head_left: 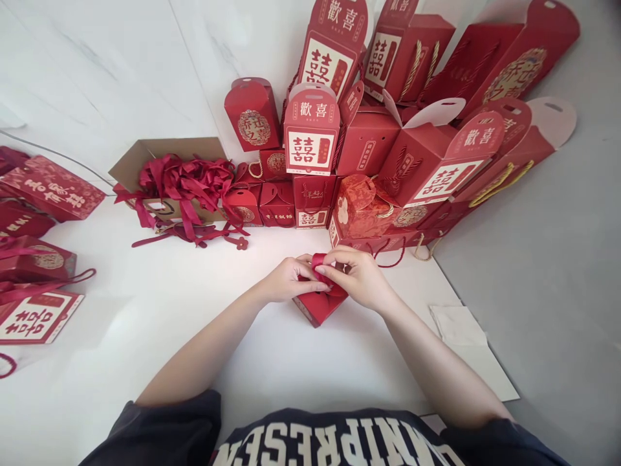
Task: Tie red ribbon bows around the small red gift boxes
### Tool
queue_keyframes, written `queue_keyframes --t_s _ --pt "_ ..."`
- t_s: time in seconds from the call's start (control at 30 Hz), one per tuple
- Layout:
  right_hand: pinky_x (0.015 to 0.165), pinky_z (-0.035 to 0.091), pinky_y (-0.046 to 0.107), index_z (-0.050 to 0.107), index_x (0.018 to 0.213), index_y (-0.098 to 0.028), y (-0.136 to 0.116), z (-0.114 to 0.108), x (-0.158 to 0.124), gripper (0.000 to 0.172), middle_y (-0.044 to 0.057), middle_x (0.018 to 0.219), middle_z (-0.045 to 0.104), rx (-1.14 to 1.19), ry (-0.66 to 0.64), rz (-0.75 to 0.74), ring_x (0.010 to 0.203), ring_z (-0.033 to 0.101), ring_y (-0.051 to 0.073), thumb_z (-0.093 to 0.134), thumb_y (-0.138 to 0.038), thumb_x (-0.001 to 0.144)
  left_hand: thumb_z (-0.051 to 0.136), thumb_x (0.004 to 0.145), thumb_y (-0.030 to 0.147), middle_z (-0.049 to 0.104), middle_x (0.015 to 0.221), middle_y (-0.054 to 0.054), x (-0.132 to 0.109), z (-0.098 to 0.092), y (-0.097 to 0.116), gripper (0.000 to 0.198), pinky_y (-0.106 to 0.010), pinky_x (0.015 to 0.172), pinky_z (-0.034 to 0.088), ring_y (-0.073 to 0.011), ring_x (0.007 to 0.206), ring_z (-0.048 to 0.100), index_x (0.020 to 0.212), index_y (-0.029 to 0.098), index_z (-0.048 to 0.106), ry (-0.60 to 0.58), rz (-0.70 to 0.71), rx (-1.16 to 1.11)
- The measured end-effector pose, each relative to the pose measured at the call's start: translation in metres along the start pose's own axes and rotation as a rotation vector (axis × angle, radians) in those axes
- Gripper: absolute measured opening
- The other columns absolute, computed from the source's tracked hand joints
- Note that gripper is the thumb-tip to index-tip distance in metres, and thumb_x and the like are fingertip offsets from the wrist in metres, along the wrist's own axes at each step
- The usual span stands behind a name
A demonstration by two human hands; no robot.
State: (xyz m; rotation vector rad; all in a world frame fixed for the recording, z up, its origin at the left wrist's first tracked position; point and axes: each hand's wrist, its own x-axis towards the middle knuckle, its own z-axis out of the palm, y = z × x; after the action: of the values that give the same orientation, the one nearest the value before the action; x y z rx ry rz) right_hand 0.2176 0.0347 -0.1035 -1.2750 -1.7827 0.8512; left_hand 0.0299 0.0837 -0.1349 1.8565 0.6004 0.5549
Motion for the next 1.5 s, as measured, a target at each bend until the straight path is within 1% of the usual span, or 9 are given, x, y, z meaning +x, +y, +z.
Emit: queue_keyframes --t_s 0.2,0.43,0.67,0.87,0.97,1.1,1.23,1.33,1.5 --pt "0.06 0.039 0.024 0.063 0.081 -0.02 0.007 -0.004 0.004 0.025 -0.001 0.072 0.062 0.114 -0.096 0.044 0.062 0.053 0.013 0.052 -0.04 0.091 0.071 0.08 0.037 0.07 0.093 -0.009 0.0 0.0 -0.001 0.02 -0.035 0.096 0.046 -0.0215 0.103 0.058 0.082 0.018 0.078 -0.008 0.013 0.011" --pt "0.057 0.037 0.024 0.067 0.078 -0.018 0.012 -0.036 0.01 0.041 -0.002 0.065 0.059 0.056 -0.398 0.107 0.06 0.051 0.013 0.045 -0.05 0.092 0.071 0.08 0.037 0.071 0.082 -0.008 0.001 0.0 -0.001 0.019 -0.034 0.09 0.047 -0.0202 0.098 0.057 0.083 0.019 0.079 -0.013 0.026 0.012" --pt "0.041 0.024 0.022 0.059 0.058 -0.018 0.017 -0.048 0.001 0.039 -0.006 0.05 0.041 0.077 -0.418 0.31 0.043 0.032 0.007 0.066 -0.051 0.078 0.07 0.081 0.037 0.073 0.084 -0.008 0.001 -0.001 0.001 0.019 -0.035 0.094 0.045 -0.021 0.101 0.056 0.086 0.022 0.079 -0.025 0.026 -0.005" --pt "0.042 0.032 0.023 0.058 0.061 -0.019 -0.009 -0.065 -0.014 0.035 -0.005 0.051 0.047 0.187 -0.353 0.251 0.045 0.04 0.009 0.067 -0.047 0.079 0.067 0.083 0.037 0.074 0.083 -0.007 0.003 -0.002 0.006 0.02 -0.035 0.097 0.043 -0.0214 0.103 0.055 0.087 0.022 0.079 -0.043 0.023 -0.023" --pt "0.047 0.036 0.024 0.059 0.062 -0.019 -0.035 -0.049 -0.023 0.033 -0.003 0.054 0.053 0.157 -0.297 0.13 0.048 0.046 0.01 0.064 -0.043 0.084 0.062 0.087 0.039 0.073 0.08 -0.008 0.004 -0.005 0.011 0.027 -0.035 0.096 0.042 -0.0212 0.1 0.055 0.08 0.018 0.078 -0.064 -0.007 -0.048" --pt "0.06 0.042 0.028 0.063 0.068 -0.019 -0.061 0.0 -0.031 0.026 0.002 0.064 0.064 -0.256 -0.36 -0.222 0.06 0.055 0.015 0.061 -0.034 0.089 0.06 0.088 0.039 0.072 0.076 -0.007 0.005 -0.008 0.018 0.033 -0.035 0.098 0.041 -0.0218 0.101 0.056 0.07 0.016 0.076 -0.104 -0.076 -0.064" --pt "0.05 0.035 0.029 0.063 0.073 -0.013 -0.067 0.057 -0.032 0.017 0.009 0.066 0.065 -0.714 -0.423 -0.502 0.061 0.057 0.02 0.053 -0.003 0.083 0.062 0.087 0.037 0.075 0.096 -0.007 0.005 -0.009 0.02 0.024 -0.034 0.104 0.038 -0.0222 0.115 0.053 0.085 0.019 0.079 -0.106 -0.138 -0.072" --pt "0.049 0.036 0.029 0.062 0.07 -0.011 -0.062 0.089 -0.031 0.022 0.011 0.065 0.063 -0.882 -0.409 -0.552 0.06 0.056 0.021 0.048 0.005 0.076 0.066 0.084 0.037 0.075 0.095 -0.007 0.006 -0.008 0.021 0.022 -0.035 0.104 0.039 -0.0227 0.118 0.053 0.091 0.02 0.079 -0.1 -0.154 -0.038" --pt "0.057 0.044 0.032 0.063 0.079 -0.011 -0.062 0.084 -0.024 0.017 0.01 0.074 0.066 -0.784 -0.437 -0.54 0.066 0.059 0.021 0.049 -0.005 0.087 0.072 0.078 0.033 0.075 0.086 -0.006 0.007 -0.009 0.024 0.016 -0.034 0.101 0.042 -0.0222 0.11 0.056 0.075 0.018 0.077 -0.118 -0.111 0.061"
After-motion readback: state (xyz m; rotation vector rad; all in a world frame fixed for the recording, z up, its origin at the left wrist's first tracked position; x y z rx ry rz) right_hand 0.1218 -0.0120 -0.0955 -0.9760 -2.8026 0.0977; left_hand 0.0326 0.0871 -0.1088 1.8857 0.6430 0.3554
